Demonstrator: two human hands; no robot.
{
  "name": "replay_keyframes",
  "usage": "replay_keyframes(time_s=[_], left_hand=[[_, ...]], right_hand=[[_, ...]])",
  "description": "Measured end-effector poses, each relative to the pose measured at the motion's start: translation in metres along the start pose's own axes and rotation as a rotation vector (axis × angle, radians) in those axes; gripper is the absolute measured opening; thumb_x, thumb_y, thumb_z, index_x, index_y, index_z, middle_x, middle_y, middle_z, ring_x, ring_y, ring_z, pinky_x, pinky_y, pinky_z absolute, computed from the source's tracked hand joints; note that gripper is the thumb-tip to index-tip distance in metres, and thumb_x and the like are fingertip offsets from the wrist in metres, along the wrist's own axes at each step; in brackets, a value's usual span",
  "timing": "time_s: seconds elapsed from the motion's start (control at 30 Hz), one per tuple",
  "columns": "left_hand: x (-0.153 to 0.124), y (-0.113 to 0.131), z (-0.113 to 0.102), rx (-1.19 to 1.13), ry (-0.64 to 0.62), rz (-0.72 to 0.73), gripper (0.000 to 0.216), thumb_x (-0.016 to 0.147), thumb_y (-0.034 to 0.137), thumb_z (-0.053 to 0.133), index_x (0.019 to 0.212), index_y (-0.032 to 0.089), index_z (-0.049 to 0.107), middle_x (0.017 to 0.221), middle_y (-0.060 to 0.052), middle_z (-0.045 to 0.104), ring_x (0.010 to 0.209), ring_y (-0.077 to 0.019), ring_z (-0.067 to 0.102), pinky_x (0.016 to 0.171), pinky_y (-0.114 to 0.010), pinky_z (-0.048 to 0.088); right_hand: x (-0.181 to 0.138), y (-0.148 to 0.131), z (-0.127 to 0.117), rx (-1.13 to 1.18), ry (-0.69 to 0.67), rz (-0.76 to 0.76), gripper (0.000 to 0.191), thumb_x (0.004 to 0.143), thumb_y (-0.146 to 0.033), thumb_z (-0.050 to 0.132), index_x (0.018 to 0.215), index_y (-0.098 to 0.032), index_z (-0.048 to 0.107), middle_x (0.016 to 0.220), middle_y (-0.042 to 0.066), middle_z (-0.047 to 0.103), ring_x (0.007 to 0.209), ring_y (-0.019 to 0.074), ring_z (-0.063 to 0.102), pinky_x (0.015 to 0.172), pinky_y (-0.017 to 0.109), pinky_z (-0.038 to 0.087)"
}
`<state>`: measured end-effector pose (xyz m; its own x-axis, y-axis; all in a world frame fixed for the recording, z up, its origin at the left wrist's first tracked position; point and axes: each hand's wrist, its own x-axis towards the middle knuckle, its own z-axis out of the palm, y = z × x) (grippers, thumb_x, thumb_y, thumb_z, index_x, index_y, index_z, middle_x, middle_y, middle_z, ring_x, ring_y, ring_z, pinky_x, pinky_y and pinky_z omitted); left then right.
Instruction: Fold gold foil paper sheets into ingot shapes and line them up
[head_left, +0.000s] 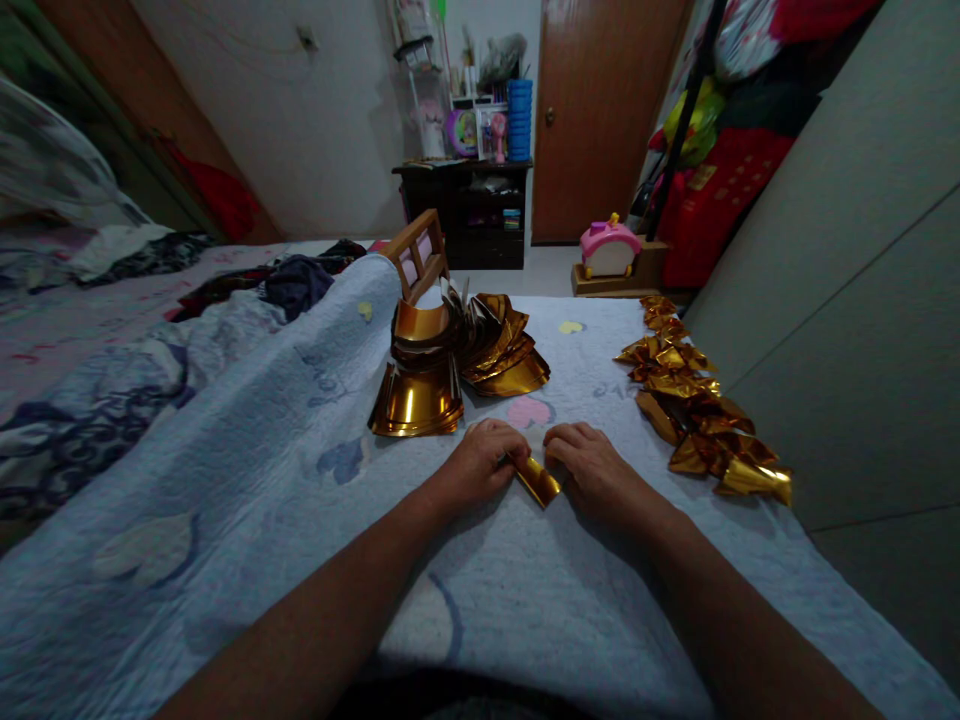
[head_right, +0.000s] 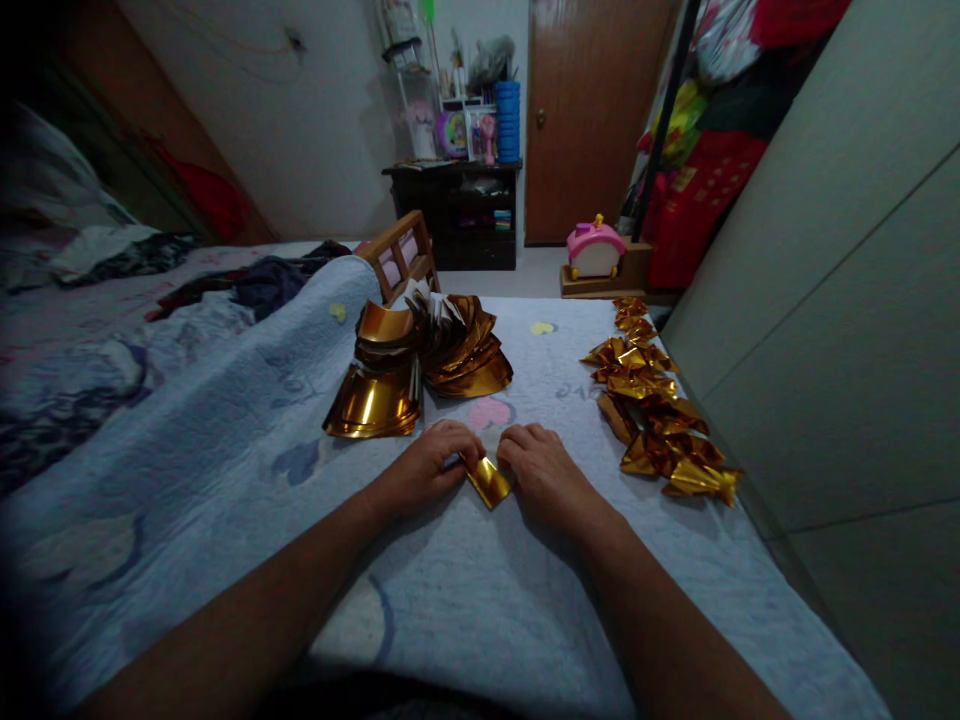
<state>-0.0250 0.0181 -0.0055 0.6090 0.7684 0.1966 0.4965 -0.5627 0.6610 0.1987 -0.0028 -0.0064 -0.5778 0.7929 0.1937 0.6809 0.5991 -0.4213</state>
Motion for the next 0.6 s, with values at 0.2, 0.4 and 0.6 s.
replay_keyframes(time_s=[0.2,0.4,0.6], left_hand=[[-0.002,0.006,-0.004,0.219,-0.073,0.091,0.02,0.083,0.007,0.062,0.094,0.022,0.071,0.101,-0.004,0.074,0.109,-0.0263,0.059,0.095,-0.043,0.036],[-0.006,0.016,0.002,0.398,-0.091,0.167,0.009,0.091,0.023,0.067,0.097,0.021,0.074,0.1,-0.007,0.071,0.101,-0.0257,0.059,0.09,-0.041,0.041],[-0.005,0.017,0.007,0.411,-0.108,0.115,0.014,0.096,0.023,0.061,0.095,0.02,0.075,0.092,-0.007,0.068,0.088,-0.0212,0.06,0.075,-0.032,0.045]], right_hand=[[-0.002,-0.007,-0.01,0.017,-0.023,0.01,0.042,0.066,0.003,0.052,0.1,-0.019,0.065,0.108,0.008,0.067,0.101,0.0249,0.053,0.089,0.04,0.037],[0.0,-0.007,-0.007,0.007,-0.012,0.027,0.024,0.08,-0.006,0.056,0.096,-0.018,0.069,0.107,0.01,0.069,0.099,0.025,0.053,0.087,0.041,0.038],[-0.001,-0.016,-0.01,0.187,-0.008,0.005,0.025,0.072,-0.002,0.05,0.089,-0.019,0.058,0.092,0.006,0.063,0.089,0.0215,0.053,0.081,0.036,0.042]])
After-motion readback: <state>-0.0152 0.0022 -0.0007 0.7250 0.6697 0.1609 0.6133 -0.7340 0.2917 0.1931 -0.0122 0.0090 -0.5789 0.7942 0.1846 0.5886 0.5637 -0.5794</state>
